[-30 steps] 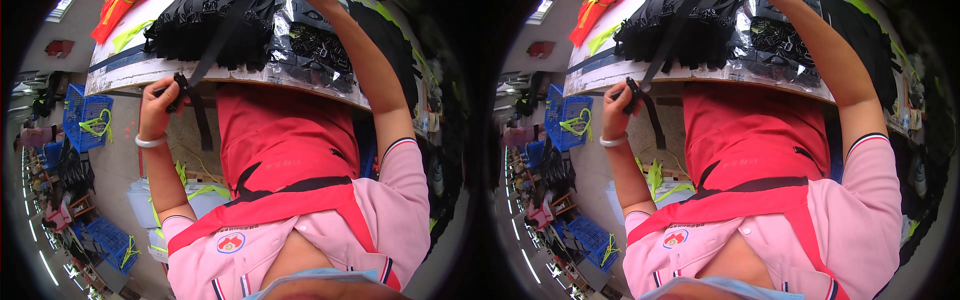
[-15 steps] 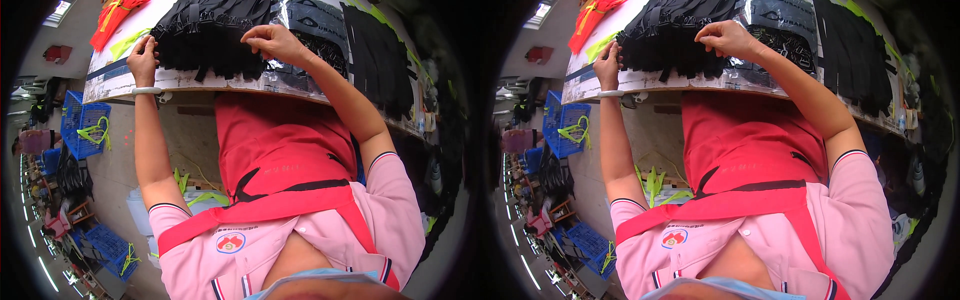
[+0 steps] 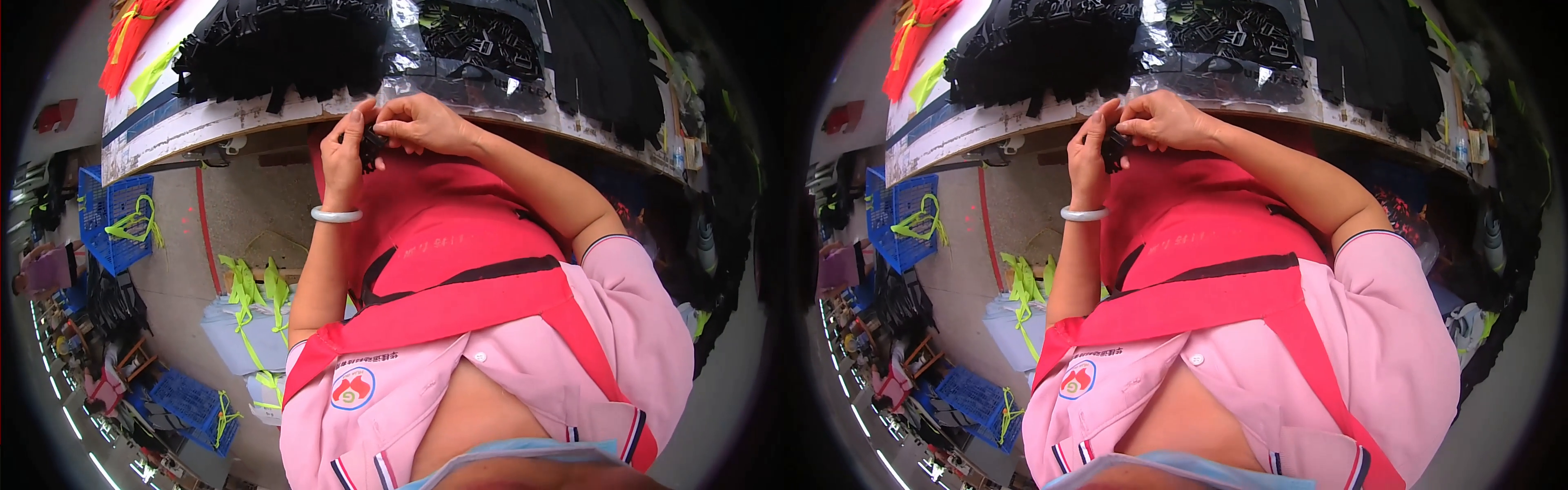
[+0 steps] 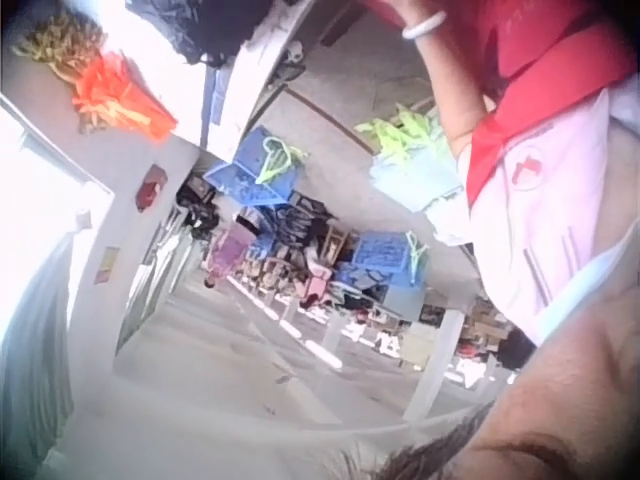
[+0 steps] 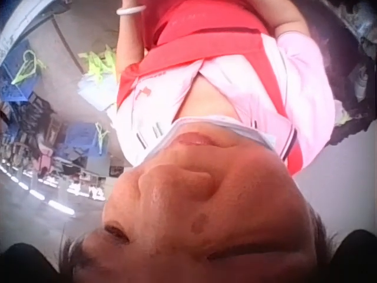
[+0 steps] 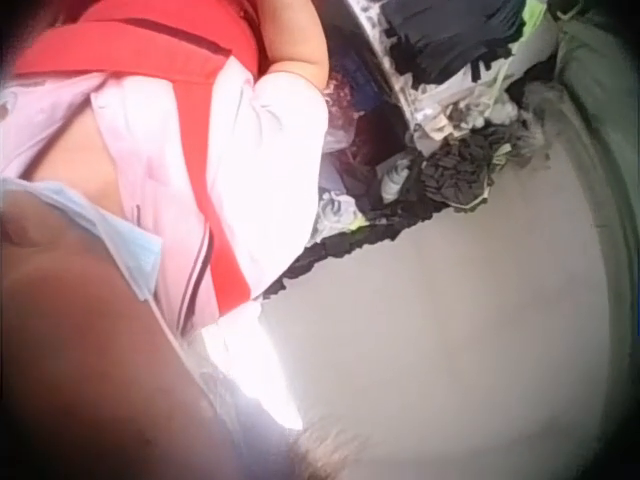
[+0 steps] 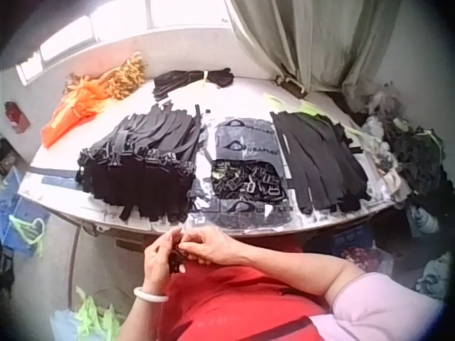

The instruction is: Attaching plastic buckles to black fabric straps at a workbench.

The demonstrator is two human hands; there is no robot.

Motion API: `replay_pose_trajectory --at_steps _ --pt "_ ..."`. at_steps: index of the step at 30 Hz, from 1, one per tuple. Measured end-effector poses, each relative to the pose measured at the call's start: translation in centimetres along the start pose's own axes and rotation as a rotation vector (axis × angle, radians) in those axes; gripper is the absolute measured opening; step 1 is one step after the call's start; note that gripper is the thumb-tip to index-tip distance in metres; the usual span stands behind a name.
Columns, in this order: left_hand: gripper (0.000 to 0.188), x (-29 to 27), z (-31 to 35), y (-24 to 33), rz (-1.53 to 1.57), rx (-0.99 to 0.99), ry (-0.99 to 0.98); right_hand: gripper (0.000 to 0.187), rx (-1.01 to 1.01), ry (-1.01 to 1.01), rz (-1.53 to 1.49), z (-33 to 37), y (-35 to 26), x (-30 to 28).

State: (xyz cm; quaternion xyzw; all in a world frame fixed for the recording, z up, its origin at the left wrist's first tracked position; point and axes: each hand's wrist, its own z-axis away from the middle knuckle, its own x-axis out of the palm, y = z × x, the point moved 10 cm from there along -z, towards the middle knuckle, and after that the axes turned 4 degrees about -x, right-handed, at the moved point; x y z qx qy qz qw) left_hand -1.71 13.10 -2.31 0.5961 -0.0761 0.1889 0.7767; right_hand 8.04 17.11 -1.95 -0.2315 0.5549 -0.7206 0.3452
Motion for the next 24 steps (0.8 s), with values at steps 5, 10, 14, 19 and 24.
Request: replay_pose_trajectory --at_steps 5,10,14,19,24 --pt "0.04 1.6 0.5 -0.9 -0.16 -0.044 -0.101 0.023 0.069 -0.045 0.177 2.2 0.1 -0.4" --pt "0.043 0.6 -0.4 -3.1 0.133 -0.27 -0.195 0.019 -0.026 -0.023 -0.024 4.6 -0.2 -3.2" --pt "0.043 4.7 3.3 -6.3 0.154 -0.598 -0.505 0.018 -0.503 -0.026 0.405 6.8 -2.8 -3.8" --pt "0.021 7.2 4.1 -7.9 0.133 -0.641 -0.569 0.024 -0.535 0.22 0.572 11.0 -5.0 -7.0" --pt "0.015 7.9 3.4 -8.9 0.166 -0.6 -0.5 0.022 -0.255 0.781 1.048 17.3 -3.3 -21.4"
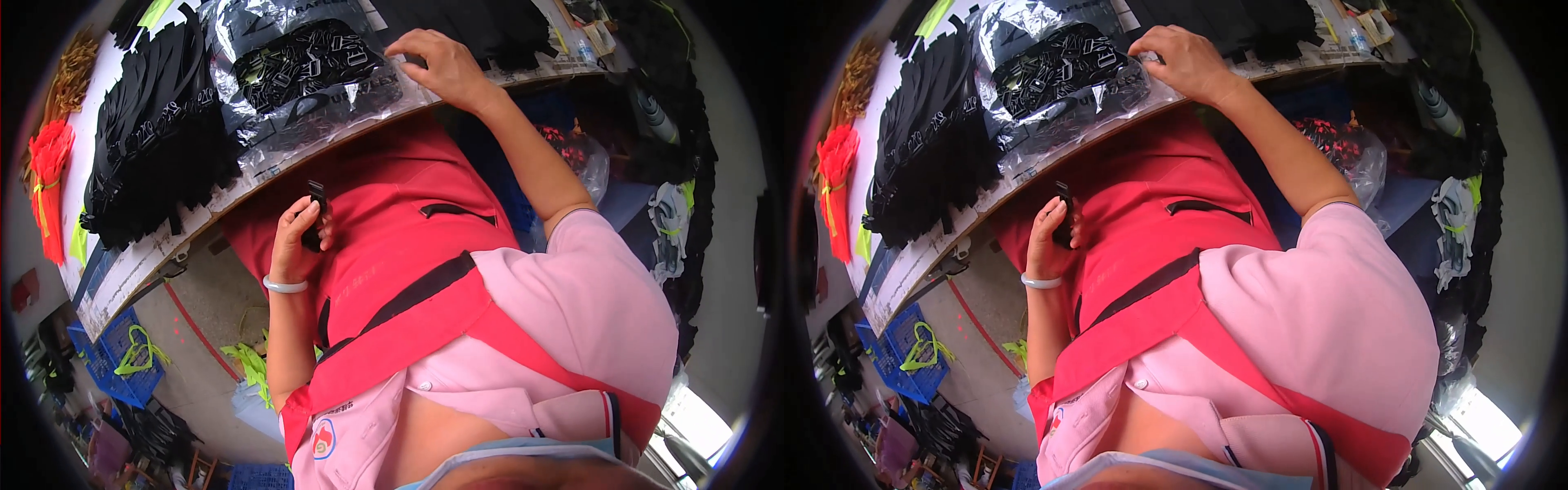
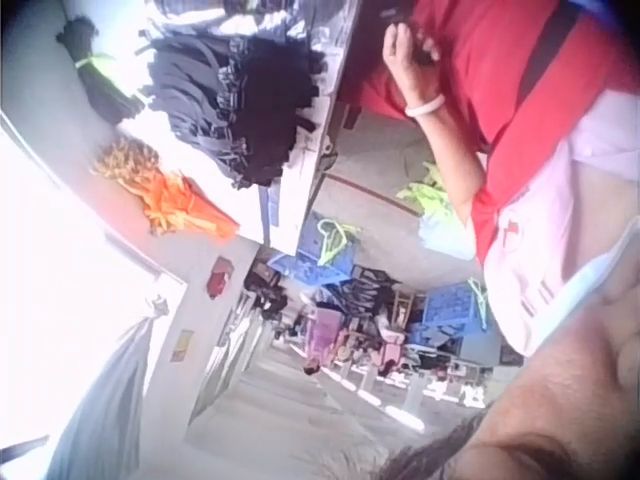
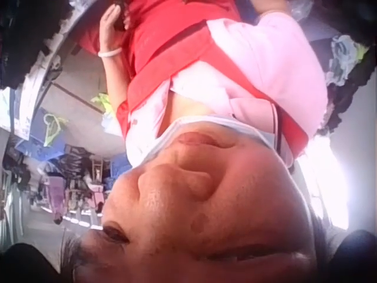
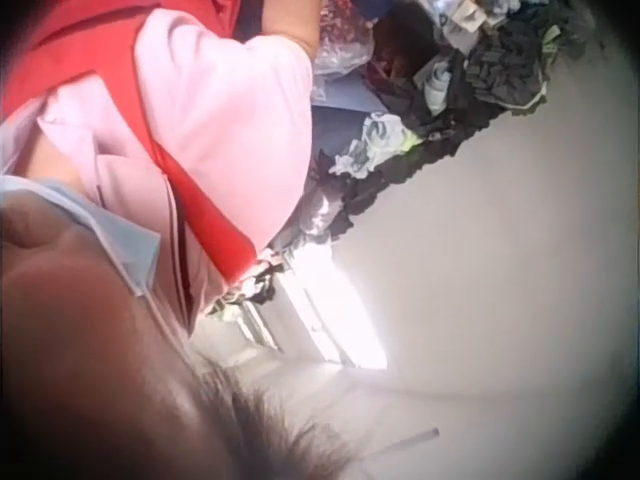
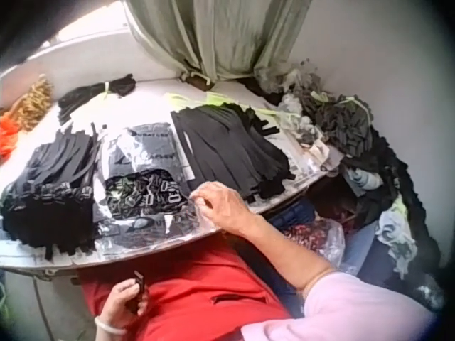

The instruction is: Attaching plastic buckles to black fabric straps at a workbench.

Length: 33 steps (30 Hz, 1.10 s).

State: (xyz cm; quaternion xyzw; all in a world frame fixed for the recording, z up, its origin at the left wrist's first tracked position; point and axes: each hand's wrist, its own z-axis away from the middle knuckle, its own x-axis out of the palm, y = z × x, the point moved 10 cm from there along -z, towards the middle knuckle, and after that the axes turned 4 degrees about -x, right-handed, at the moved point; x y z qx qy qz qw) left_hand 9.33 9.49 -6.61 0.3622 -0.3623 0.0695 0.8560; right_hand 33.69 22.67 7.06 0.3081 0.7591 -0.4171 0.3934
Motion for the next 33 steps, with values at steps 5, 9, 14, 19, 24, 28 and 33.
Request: replay_pose_trajectory --at_steps 5,9,14,19,24,28,33 --pt "0.018 1.1 -1.2 0.5 0.004 0.005 -0.013 0.019 0.053 0.024 0.292 2.2 5.7 2.3" --pt "0.024 1.0 -1.5 1.4 -0.016 0.081 0.091 0.019 0.038 0.248 0.201 1.7 4.5 0.2" --pt "0.036 3.3 -2.3 4.0 -0.136 0.198 0.129 0.018 0.594 0.159 -1.378 3.2 0.9 4.4" --pt "0.025 6.0 -3.5 5.8 -0.293 0.28 0.046 0.018 0.5 -0.236 -1.248 7.4 -6.7 11.5" --pt "0.016 3.7 -1.4 5.5 -0.493 0.301 0.095 0.026 0.52 -0.436 -1.364 7.2 -8.3 12.4" --pt "0.015 1.3 0.0 3.7 -0.831 0.323 0.132 0.028 0.569 -0.449 -1.503 5.9 -8.0 12.4" --pt "0.018 -3.9 2.9 3.2 -1.081 0.213 0.325 0.026 0.302 0.206 -1.478 -1.9 1.8 -0.7"
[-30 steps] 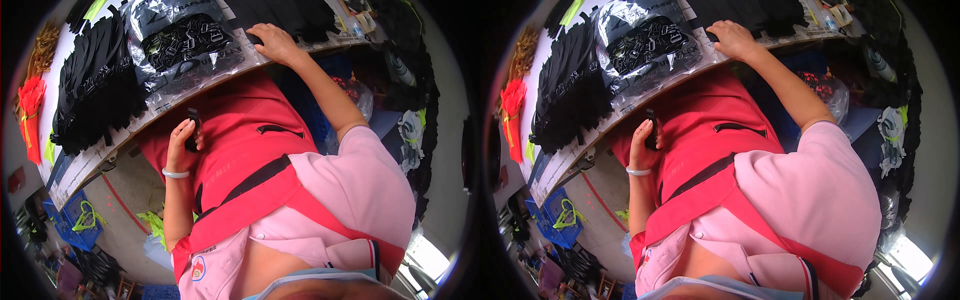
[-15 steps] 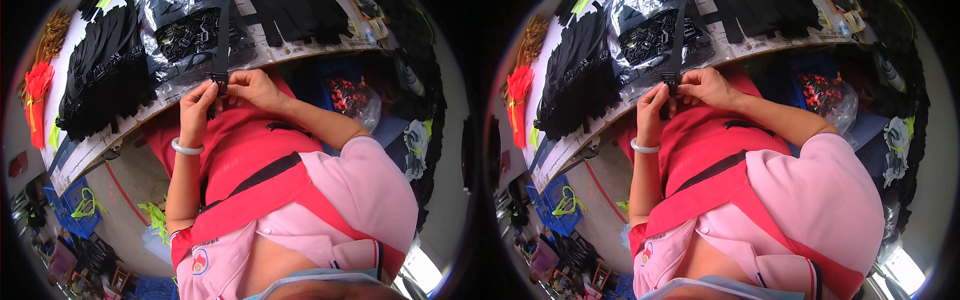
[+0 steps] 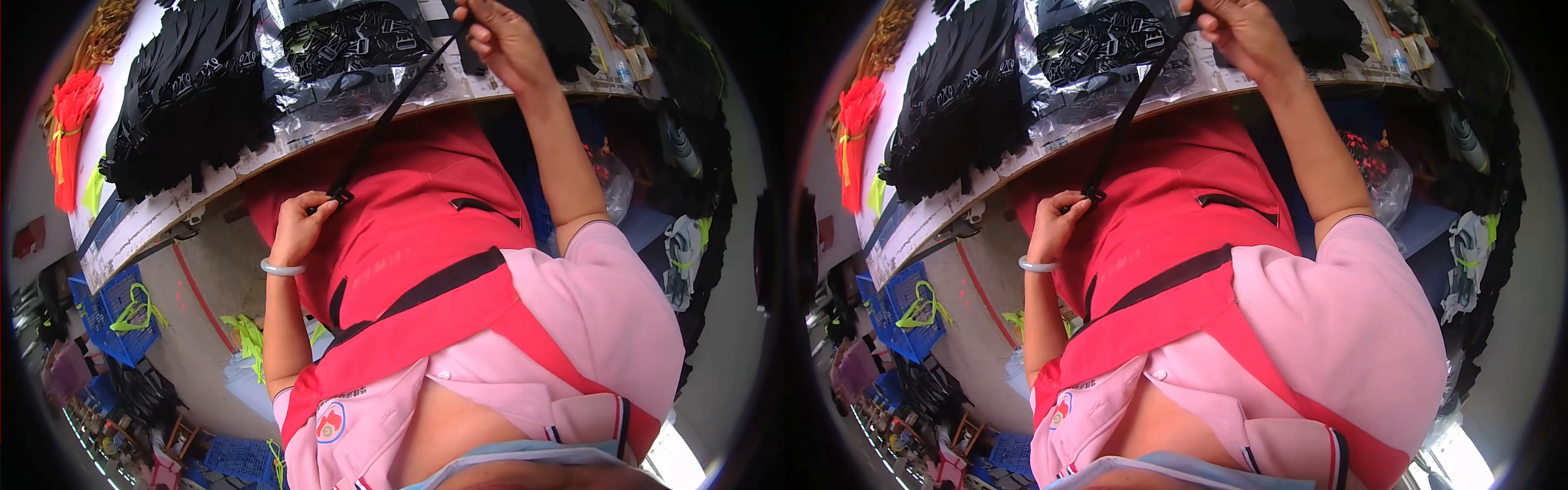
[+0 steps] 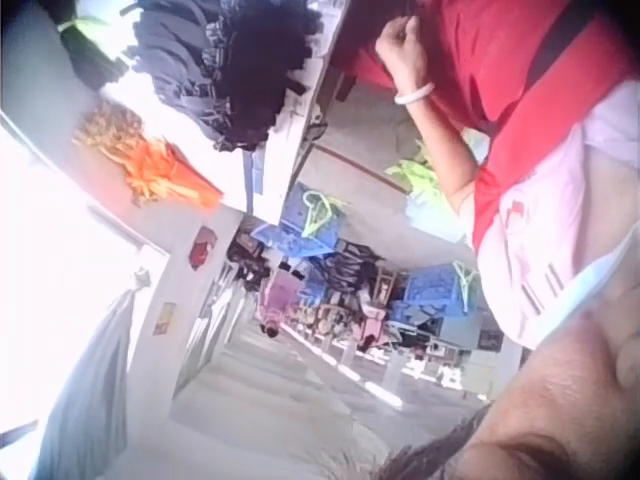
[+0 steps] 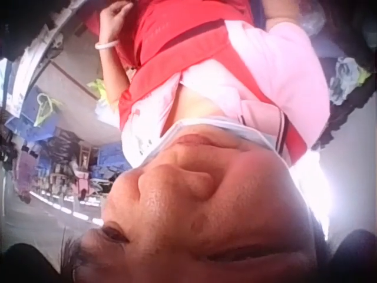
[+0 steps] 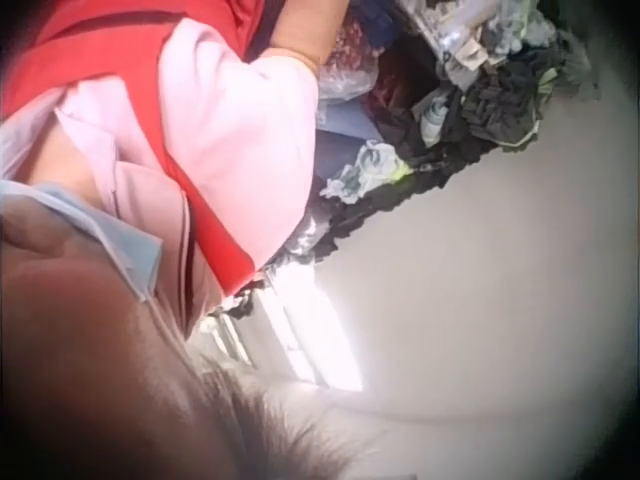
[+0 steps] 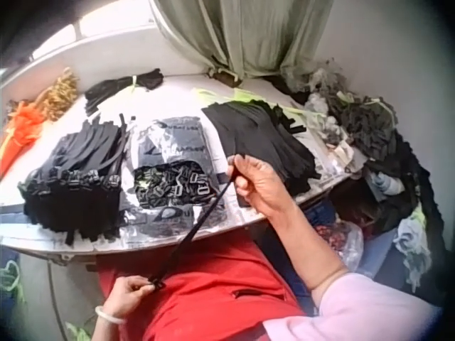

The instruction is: Attaching plastic buckles to black fabric straps at a workbench.

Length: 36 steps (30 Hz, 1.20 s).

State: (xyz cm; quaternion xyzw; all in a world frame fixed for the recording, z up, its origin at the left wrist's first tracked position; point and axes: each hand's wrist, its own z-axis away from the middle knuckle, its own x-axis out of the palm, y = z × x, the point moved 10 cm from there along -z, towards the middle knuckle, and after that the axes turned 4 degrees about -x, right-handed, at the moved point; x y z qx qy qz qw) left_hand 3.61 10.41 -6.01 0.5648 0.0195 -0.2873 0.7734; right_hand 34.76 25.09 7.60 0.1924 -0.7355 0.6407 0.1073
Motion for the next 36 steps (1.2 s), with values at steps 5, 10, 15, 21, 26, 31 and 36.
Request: replay_pose_trajectory --at_steps 5,10,15,21,26,31,36 --pt "0.018 -4.7 0.7 1.8 0.232 0.205 0.365 0.025 0.2 -0.14 0.398 0.6 0.8 0.5" --pt "0.024 -2.4 -1.0 4.4 0.752 0.071 0.337 0.019 0.571 -0.436 0.311 9.9 11.7 13.0" --pt "0.025 -2.1 -0.6 4.5 0.695 0.108 0.402 0.02 0.606 -0.357 0.208 10.4 13.8 14.4" --pt "0.025 -1.9 -0.3 4.5 0.732 0.15 0.49 0.021 0.572 -0.232 -0.033 10.7 14.9 14.4" --pt "0.026 -3.3 0.9 5.6 0.452 0.333 0.673 0.031 0.53 -0.212 -0.082 10.5 14.5 15.3" --pt "0.027 -3.6 1.5 7.1 0.231 0.497 0.627 0.031 0.462 -0.266 0.004 8.7 13.7 15.1" --pt "0.028 -1.6 -0.5 3.3 0.9 -0.07 0.2 0.019 0.277 -0.34 0.329 7.9 12.8 15.1"
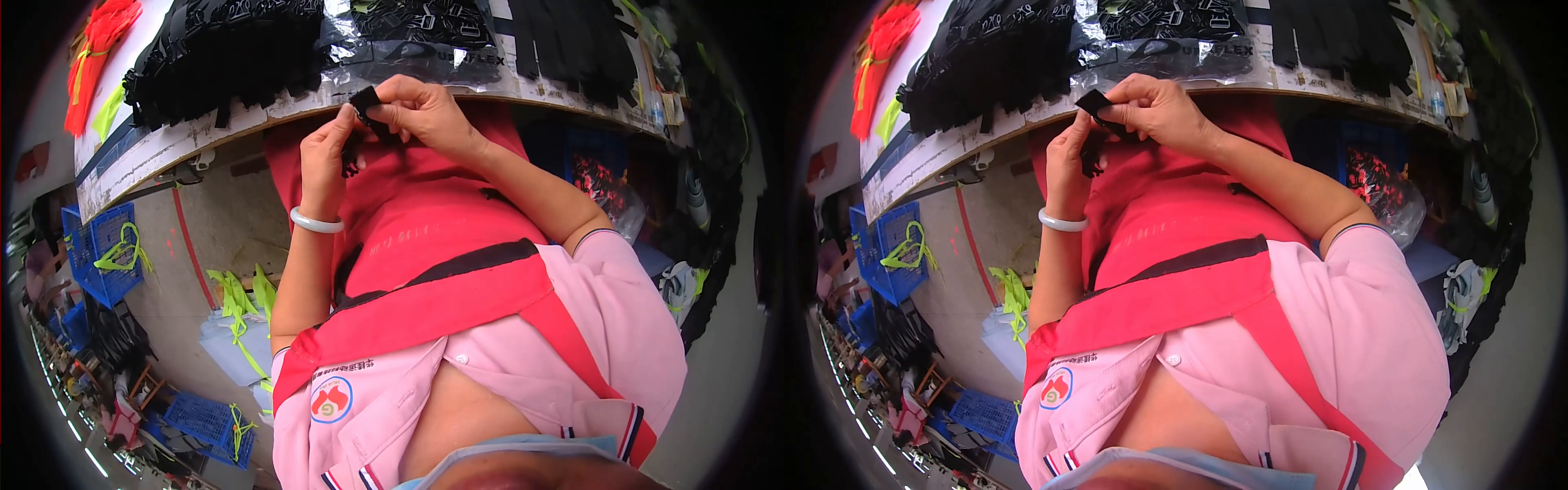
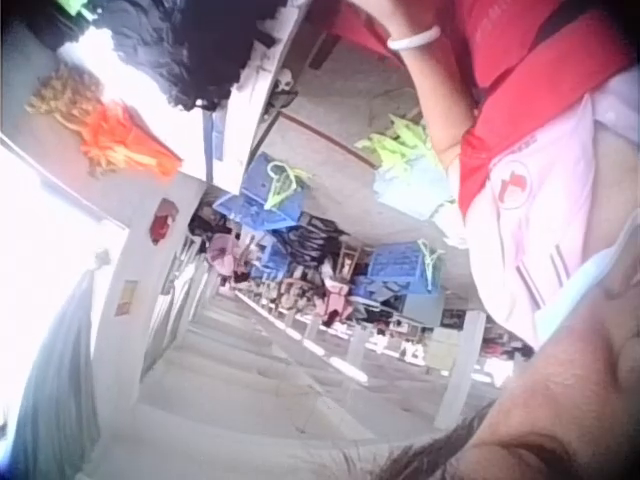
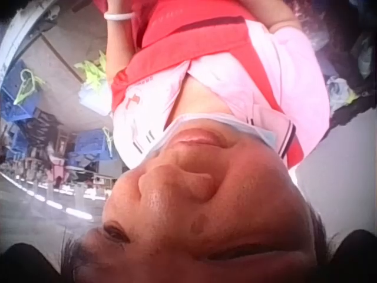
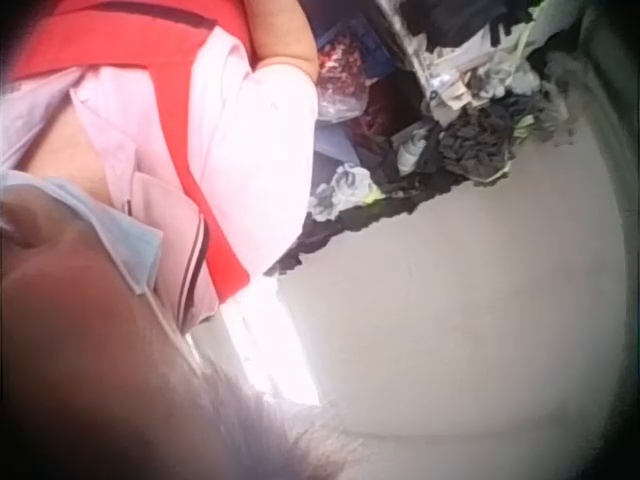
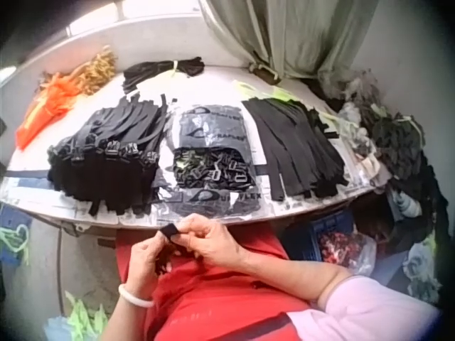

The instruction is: Attaching plastic buckles to black fabric straps at a workbench.

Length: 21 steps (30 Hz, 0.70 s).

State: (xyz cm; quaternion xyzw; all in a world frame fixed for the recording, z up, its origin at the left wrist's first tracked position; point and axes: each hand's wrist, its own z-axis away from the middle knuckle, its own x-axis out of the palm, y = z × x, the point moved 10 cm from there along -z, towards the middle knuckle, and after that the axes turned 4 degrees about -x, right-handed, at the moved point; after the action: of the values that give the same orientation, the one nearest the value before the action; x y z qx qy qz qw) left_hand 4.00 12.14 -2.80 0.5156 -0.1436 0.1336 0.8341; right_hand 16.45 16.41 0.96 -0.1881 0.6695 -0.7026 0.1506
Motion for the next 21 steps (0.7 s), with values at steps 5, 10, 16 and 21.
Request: replay_pose_trajectory --at_steps 5,10,16,21 --pt "0.024 -1.7 -1.0 1.3 -0.14 0.121 0.106 0.013 -0.502 0.042 0.054 0.8 -8.3 -0.5" --pt "0.023 -3.8 0.1 2.3 -0.197 0.142 0.22 0.021 -0.569 0.932 -0.516 3.7 -20.5 -8.0" --pt "0.021 -3.9 -0.1 1.7 -0.182 0.193 0.281 0.016 0.125 -0.02 0.013 -0.5 -3.9 -1.9" --pt "0.016 -3.2 0.6 2.4 -0.143 0.295 0.279 0.015 0.319 -0.032 -0.055 1.4 2.3 0.7"
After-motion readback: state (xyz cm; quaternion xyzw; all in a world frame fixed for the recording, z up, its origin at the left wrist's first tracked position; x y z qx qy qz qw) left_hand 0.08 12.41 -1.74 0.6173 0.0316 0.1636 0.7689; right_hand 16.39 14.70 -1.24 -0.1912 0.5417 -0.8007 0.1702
